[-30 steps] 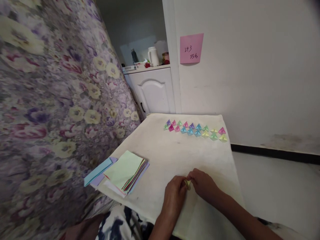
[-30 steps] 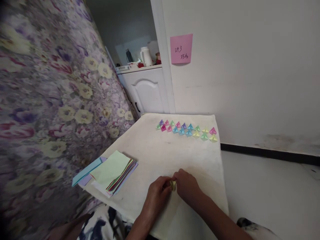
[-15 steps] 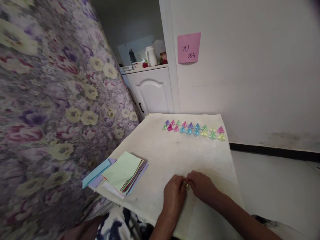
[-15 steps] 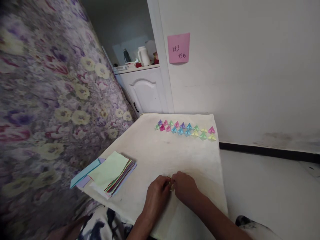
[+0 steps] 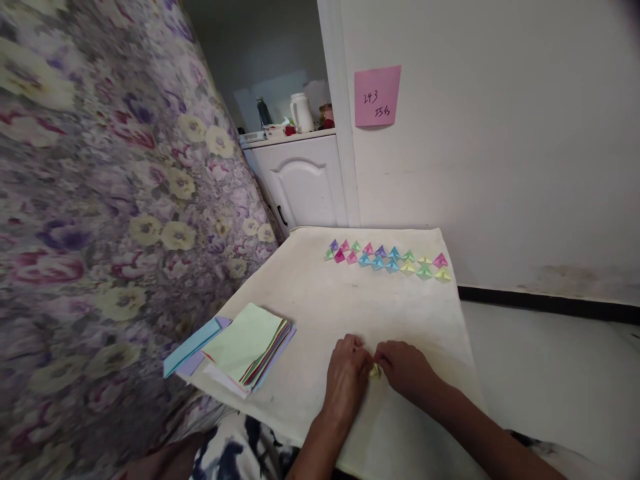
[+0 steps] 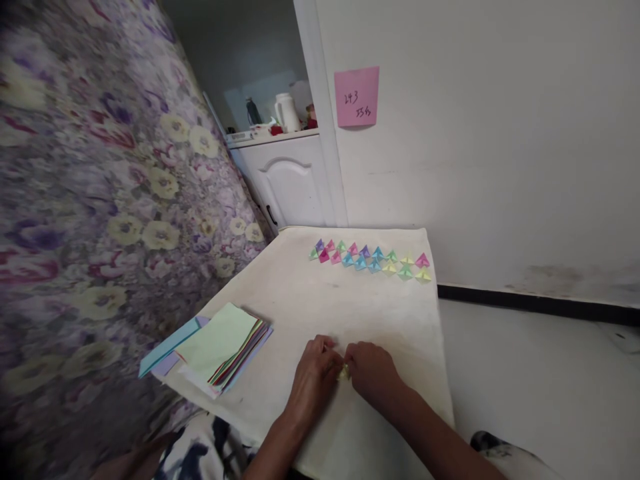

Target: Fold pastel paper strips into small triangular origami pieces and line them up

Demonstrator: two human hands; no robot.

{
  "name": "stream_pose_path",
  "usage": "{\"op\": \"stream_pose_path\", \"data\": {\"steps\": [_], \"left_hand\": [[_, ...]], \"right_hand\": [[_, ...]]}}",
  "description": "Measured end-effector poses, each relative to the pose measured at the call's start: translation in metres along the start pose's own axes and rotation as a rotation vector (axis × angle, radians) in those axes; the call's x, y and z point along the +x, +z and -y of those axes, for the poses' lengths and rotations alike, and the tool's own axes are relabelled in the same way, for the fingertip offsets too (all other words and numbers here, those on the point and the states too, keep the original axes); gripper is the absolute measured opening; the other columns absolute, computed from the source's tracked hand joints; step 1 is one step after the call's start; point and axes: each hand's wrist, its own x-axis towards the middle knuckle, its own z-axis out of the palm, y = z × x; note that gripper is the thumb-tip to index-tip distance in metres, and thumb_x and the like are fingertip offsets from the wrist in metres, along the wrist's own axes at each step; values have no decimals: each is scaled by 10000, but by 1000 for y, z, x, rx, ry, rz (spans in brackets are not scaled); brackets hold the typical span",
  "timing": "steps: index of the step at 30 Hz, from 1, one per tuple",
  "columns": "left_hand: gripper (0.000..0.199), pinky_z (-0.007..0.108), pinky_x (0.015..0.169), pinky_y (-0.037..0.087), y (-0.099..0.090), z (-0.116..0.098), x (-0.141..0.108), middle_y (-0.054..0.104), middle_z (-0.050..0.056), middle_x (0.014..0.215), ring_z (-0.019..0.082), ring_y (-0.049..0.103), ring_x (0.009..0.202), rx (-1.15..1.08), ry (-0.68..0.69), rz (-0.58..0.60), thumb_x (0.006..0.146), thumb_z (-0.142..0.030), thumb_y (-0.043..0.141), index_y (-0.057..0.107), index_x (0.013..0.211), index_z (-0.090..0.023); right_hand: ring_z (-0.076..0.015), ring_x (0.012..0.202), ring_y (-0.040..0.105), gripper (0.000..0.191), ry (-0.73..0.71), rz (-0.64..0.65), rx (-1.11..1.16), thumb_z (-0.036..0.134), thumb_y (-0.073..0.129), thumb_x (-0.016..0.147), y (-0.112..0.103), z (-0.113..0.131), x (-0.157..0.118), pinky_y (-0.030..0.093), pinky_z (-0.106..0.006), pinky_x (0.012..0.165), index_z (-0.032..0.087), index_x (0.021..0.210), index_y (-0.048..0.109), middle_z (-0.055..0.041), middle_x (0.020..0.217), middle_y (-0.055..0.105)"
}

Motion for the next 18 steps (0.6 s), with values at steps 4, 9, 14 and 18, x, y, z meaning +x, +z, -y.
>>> {"op": "stream_pose_path", "data": {"steps": [4, 9, 14, 18], "left_hand": [[152, 334, 831, 343, -1, -2, -3, 521, 55, 1149, 219, 455, 1039, 6, -11, -53, 737, -94, 498, 596, 678, -195], [188, 267, 676, 372, 7, -5, -12, 551, 26, 899, 152, 522, 777, -87, -159, -78, 799, -121, 401, 548, 712, -200], [137, 254, 681, 363, 11, 2, -14, 535, 5, 792, 150, 508, 767, -158, -134, -78, 761, -115, 443, 533, 704, -201], [132, 253, 674, 356, 10, 5, -13, 539, 5, 773, 154, 506, 771, -143, -130, -52, 738, -102, 456, 534, 697, -200]], "right_hand": [[-159, 747, 569, 187, -6, -23, 44, 159, 431, 800, -4, 1, 0, 326, -239, 656, 198, 810, 613, -37, 807, 657], [-152, 752, 569, 154, -23, -29, 113, 137, 468, 753, -4, 0, 0, 343, -222, 671, 182, 795, 610, -39, 801, 658], [-135, 679, 579, 198, -23, -18, 182, 103, 433, 741, -5, -4, 1, 354, -208, 622, 173, 771, 615, -26, 702, 665], [-127, 633, 578, 167, -35, 3, 219, 126, 451, 730, -5, -2, 2, 354, -200, 580, 167, 722, 613, -16, 652, 662]]}}
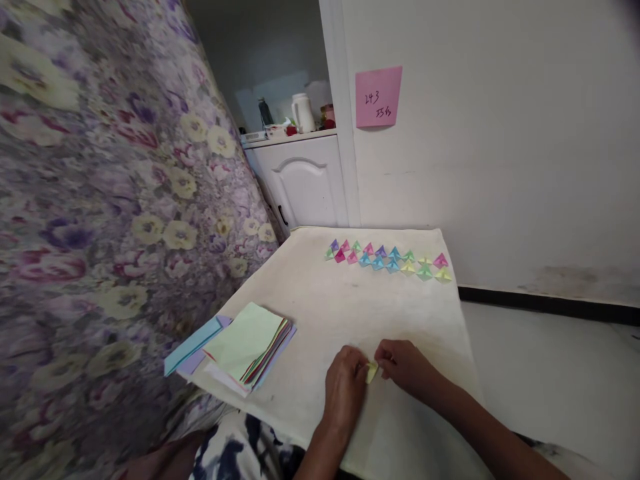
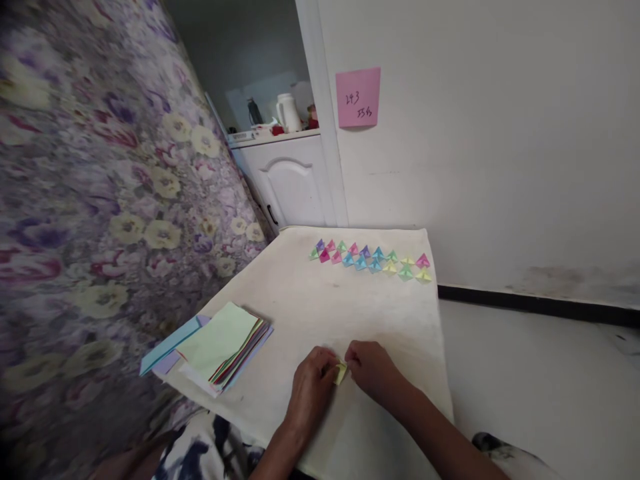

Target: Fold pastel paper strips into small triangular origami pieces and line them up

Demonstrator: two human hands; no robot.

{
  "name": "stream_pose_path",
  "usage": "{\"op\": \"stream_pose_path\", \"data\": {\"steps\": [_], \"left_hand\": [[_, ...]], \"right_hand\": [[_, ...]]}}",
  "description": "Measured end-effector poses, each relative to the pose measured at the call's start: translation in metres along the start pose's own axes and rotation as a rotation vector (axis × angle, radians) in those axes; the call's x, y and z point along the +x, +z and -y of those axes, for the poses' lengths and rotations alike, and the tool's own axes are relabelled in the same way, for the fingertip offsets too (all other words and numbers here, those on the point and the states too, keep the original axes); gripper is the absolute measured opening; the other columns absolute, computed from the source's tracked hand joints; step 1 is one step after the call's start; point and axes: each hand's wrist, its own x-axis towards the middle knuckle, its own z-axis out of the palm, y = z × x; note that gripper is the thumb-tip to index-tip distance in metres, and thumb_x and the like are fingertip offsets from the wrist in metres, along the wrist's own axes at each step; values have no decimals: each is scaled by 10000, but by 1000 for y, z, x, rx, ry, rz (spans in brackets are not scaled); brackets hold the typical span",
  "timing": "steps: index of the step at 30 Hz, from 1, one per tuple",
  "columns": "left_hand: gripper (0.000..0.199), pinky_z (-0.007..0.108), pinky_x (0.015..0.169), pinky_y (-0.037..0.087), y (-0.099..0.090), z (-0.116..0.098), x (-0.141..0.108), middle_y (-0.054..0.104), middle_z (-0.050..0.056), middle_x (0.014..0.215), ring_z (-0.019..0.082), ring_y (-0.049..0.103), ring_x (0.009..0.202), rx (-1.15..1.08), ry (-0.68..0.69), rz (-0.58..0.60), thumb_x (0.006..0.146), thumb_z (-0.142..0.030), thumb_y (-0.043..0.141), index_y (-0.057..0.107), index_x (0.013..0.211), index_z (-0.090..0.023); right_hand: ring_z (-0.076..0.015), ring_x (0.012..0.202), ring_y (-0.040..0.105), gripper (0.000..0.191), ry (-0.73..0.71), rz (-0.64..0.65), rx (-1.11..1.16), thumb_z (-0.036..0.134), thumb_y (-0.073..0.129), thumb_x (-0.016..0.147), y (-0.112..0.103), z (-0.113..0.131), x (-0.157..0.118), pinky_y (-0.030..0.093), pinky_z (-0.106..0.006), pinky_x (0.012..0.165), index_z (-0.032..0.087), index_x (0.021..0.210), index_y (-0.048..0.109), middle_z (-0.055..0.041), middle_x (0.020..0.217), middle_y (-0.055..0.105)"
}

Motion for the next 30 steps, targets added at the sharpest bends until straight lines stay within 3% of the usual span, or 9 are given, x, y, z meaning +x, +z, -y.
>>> {"op": "stream_pose_path", "data": {"steps": [7, 16, 21, 30], "left_hand": [[169, 256, 654, 341, 1, -5, 0, 533, 19, 774, 164, 486, 771, 116, 3, 35, 772, -114, 420, 537, 684, -200], [150, 251, 630, 329, 7, -5, -7, 502, 12, 786, 150, 473, 750, 107, -22, -4, 778, -118, 425, 479, 664, -197], [189, 257, 626, 325, 13, -9, -11, 480, 17, 781, 154, 470, 767, 71, -26, -84, 793, -102, 395, 442, 634, -191], [221, 252, 564, 307, 15, -5, -11, 455, 6, 717, 133, 463, 667, -25, 6, -41, 754, -40, 387, 412, 590, -185]], "right_hand": [[-122, 660, 579, 158, -3, 7, -45, 171, 451, 770, 3, 4, 0, 353, -199, 593, 172, 742, 606, -12, 690, 663], [-215, 722, 583, 146, 106, -52, -322, 187, 444, 780, 14, 8, 4, 309, -276, 594, 154, 786, 587, -104, 777, 648], [-209, 745, 588, 146, 72, -38, -376, 177, 444, 772, 16, 11, 3, 308, -272, 597, 164, 797, 587, -86, 814, 643], [-191, 724, 578, 196, 26, -18, -376, 153, 403, 797, 22, 18, 1, 316, -270, 612, 156, 766, 597, -95, 825, 621]]}}
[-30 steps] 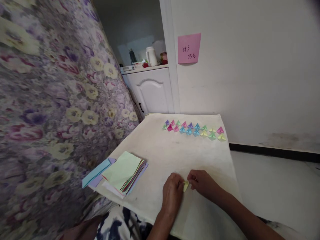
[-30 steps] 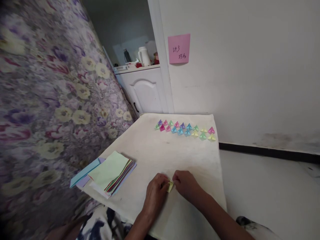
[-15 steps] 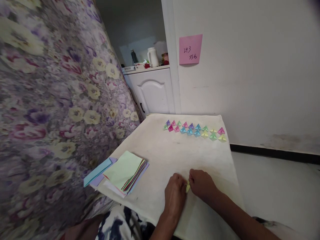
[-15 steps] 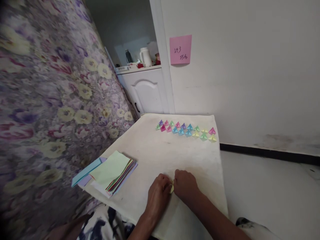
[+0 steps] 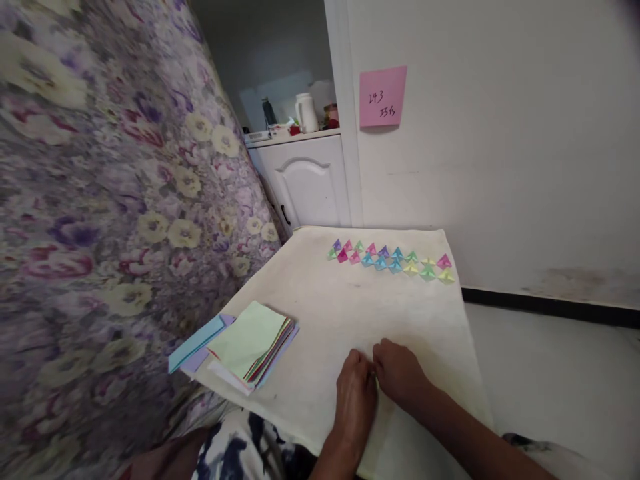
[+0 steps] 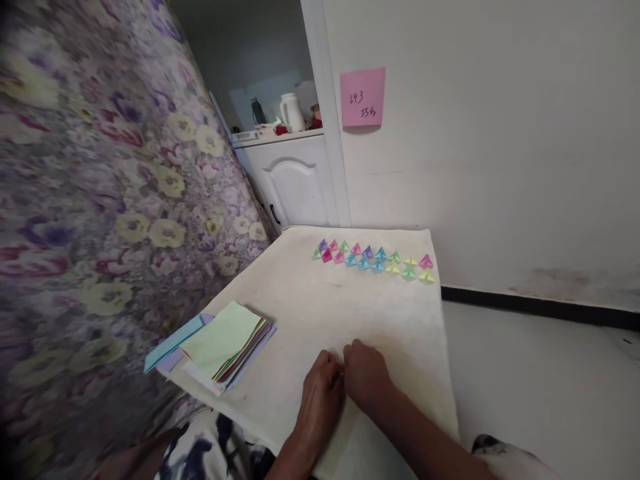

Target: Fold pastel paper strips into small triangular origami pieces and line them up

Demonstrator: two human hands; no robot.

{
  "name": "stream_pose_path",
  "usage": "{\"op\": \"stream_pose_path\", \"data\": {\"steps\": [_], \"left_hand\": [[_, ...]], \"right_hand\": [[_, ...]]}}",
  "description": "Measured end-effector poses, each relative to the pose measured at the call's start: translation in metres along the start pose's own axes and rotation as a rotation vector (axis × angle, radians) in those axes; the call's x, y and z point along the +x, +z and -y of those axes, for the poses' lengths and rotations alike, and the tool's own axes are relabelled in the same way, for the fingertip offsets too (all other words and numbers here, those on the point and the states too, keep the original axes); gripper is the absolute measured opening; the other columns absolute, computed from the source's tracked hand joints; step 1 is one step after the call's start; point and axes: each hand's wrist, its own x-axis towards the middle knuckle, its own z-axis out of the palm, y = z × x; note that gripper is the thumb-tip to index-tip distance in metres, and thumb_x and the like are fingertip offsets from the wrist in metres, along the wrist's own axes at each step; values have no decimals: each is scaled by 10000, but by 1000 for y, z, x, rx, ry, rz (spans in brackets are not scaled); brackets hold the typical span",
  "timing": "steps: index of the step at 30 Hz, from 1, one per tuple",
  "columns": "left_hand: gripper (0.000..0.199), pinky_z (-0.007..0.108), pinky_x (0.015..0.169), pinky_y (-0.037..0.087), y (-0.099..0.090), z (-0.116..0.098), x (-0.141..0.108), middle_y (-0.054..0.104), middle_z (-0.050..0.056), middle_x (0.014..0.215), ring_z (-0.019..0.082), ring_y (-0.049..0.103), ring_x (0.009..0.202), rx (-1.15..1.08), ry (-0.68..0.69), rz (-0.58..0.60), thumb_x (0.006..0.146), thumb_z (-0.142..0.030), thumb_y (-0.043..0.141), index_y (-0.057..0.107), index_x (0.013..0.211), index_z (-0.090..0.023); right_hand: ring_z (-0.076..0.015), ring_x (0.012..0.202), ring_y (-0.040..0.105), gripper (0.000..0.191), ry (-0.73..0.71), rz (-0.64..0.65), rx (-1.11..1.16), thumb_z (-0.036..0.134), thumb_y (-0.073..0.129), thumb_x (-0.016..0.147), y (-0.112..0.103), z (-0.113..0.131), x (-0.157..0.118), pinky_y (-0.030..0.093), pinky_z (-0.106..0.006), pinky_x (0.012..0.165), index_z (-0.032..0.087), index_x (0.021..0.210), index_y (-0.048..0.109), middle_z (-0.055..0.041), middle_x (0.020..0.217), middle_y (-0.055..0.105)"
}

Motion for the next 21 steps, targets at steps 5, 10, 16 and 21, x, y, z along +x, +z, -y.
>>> {"op": "stream_pose_path", "data": {"steps": [5, 10, 16, 21], "left_hand": [[177, 254, 599, 347, -4, 2, 1, 482, 10, 758, 145, 481, 706, -32, -22, -2, 728, -51, 421, 517, 681, -192], [332, 258, 660, 411, -19, 7, -1, 526, 26, 895, 148, 504, 753, -177, -38, 33, 691, -110, 525, 555, 1006, -210], [388, 242, 644, 424, -33, 17, -11, 547, 25, 874, 137, 523, 726, -210, -75, 92, 678, -100, 510, 546, 1053, -194], [270, 254, 649, 392, -28, 16, -15, 538, 18, 797, 153, 513, 727, -40, -75, 51, 660, -54, 458, 572, 862, -191]], "right_hand": [[-181, 762, 573, 169, 16, 6, 75, 203, 427, 811, -6, -9, 2, 321, -254, 633, 171, 792, 592, -63, 816, 631], [-138, 712, 571, 227, 20, 39, 166, 149, 381, 822, -19, -30, 2, 328, -220, 614, 183, 863, 602, -35, 790, 648], [-126, 692, 567, 230, 1, 104, 228, 73, 509, 659, -16, -36, 0, 334, -195, 593, 185, 817, 634, -11, 761, 657], [-131, 684, 563, 136, 7, 110, 226, 134, 567, 653, -8, -29, 0, 336, -201, 592, 183, 747, 653, -23, 754, 653]]}}
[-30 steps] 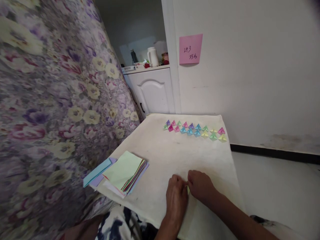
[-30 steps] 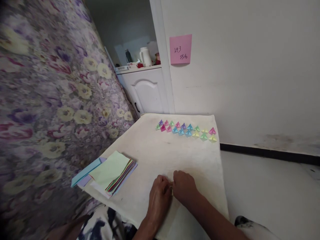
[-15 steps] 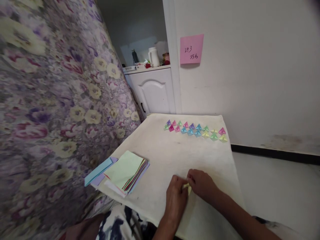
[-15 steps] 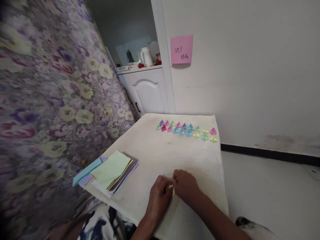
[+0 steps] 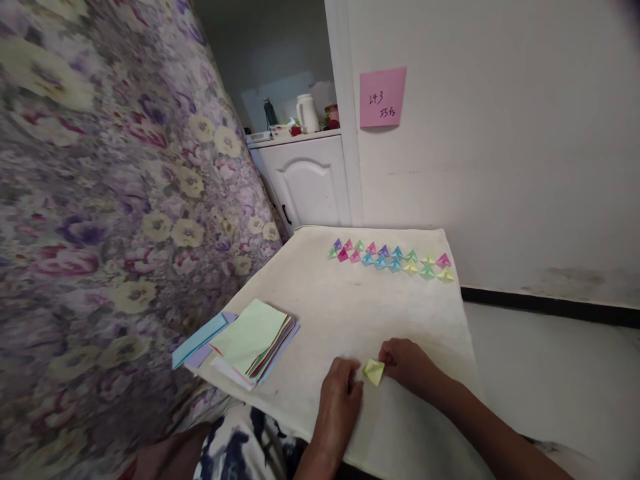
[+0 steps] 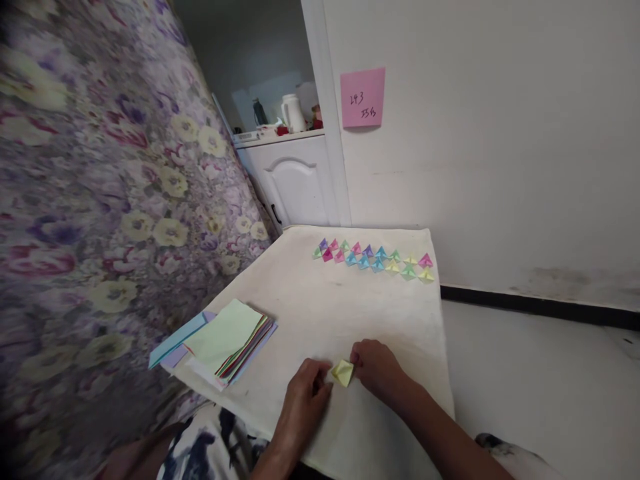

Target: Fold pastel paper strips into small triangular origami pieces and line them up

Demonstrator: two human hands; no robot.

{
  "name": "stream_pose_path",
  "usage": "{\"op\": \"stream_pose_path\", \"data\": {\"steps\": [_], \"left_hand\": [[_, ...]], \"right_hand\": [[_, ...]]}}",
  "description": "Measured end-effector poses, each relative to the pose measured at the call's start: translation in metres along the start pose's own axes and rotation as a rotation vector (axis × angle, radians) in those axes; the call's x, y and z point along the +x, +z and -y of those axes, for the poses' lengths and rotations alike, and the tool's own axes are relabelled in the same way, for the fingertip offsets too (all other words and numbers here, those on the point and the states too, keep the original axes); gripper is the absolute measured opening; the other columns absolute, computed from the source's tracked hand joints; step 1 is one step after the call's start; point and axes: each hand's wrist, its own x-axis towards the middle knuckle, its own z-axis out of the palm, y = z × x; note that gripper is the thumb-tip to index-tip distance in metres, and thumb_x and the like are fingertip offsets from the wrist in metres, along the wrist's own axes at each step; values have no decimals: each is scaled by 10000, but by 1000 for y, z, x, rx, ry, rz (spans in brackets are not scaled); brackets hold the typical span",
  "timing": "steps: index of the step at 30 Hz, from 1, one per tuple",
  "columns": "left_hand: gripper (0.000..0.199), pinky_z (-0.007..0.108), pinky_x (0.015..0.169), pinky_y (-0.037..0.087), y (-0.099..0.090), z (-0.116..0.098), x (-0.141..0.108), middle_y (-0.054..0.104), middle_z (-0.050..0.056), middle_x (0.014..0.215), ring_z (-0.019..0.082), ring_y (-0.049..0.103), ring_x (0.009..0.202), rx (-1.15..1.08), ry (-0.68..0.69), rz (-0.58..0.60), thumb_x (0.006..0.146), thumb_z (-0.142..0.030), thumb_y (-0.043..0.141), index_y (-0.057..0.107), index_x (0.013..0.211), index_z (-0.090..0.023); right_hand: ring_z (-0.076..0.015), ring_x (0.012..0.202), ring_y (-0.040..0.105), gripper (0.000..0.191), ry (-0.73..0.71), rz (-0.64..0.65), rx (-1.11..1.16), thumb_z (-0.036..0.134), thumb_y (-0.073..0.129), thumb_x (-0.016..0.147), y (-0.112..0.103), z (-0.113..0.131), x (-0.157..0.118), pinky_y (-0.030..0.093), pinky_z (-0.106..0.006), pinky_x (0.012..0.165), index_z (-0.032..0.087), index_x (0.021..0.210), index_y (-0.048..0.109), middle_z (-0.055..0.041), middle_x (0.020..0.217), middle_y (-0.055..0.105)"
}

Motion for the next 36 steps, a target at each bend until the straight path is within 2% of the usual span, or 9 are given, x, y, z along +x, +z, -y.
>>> {"op": "stream_pose_path", "data": {"steps": [4, 11, 14, 17, 21, 26, 31, 36], "left_hand": [[147, 256, 636, 371, 6, -2, 4, 526, 21, 762, 160, 509, 723, 74, -1, -30, 691, -77, 452, 549, 713, -185], [127, 251, 617, 363, 8, 0, 6, 526, 13, 735, 158, 512, 703, 75, -3, -64, 705, -92, 459, 539, 680, -187], [141, 250, 615, 373, 5, 1, 5, 540, 10, 741, 154, 512, 689, 42, -7, -59, 685, -86, 474, 561, 728, -188], [228, 250, 623, 396, 0, 0, 4, 554, 12, 773, 153, 517, 691, -35, -4, -43, 674, -82, 485, 581, 851, -191], [233, 256, 648, 418, -6, -11, 3, 566, 25, 831, 158, 529, 724, -87, 17, -61, 706, -96, 475, 578, 888, -198], [204, 284, 739, 393, -2, -29, 7, 553, 35, 880, 184, 511, 850, 102, 91, -40, 710, -83, 480, 576, 835, -213], [132, 270, 683, 359, 7, -32, 14, 530, 36, 855, 177, 496, 810, 329, 26, 17, 730, -96, 472, 552, 750, -199], [88, 265, 674, 338, 14, -31, 17, 526, 32, 856, 173, 494, 807, 418, -5, 31, 759, -141, 472, 537, 735, -196]], "right_hand": [[-142, 703, 558, 110, 4, -26, -22, 170, 574, 669, 4, 2, 0, 334, -214, 613, 189, 735, 661, -31, 768, 646], [-153, 727, 559, 118, -1, -31, -45, 166, 558, 683, 6, 2, 1, 333, -225, 630, 192, 738, 660, -33, 776, 642], [-144, 728, 558, 152, -16, -19, -42, 133, 547, 667, 4, 1, -1, 335, -213, 630, 192, 758, 654, -26, 777, 634], [-137, 733, 551, 280, -20, -18, -37, 67, 527, 621, 0, -4, -3, 333, -205, 636, 196, 846, 636, -16, 795, 626], [-138, 759, 543, 369, -16, -30, -29, 49, 513, 609, -6, -10, -6, 334, -207, 664, 202, 931, 606, -12, 838, 614], [-149, 767, 539, 303, -10, -50, -41, 81, 493, 655, -9, -11, -7, 334, -226, 681, 198, 909, 609, -26, 846, 609], [-160, 833, 544, 265, -20, -71, -57, 109, 476, 700, -9, -10, -8, 334, -238, 722, 199, 914, 604, -39, 894, 615], [-167, 849, 549, 256, -34, -85, -69, 120, 473, 712, -7, -9, -9, 335, -248, 744, 204, 919, 598, -38, 910, 616]]}}
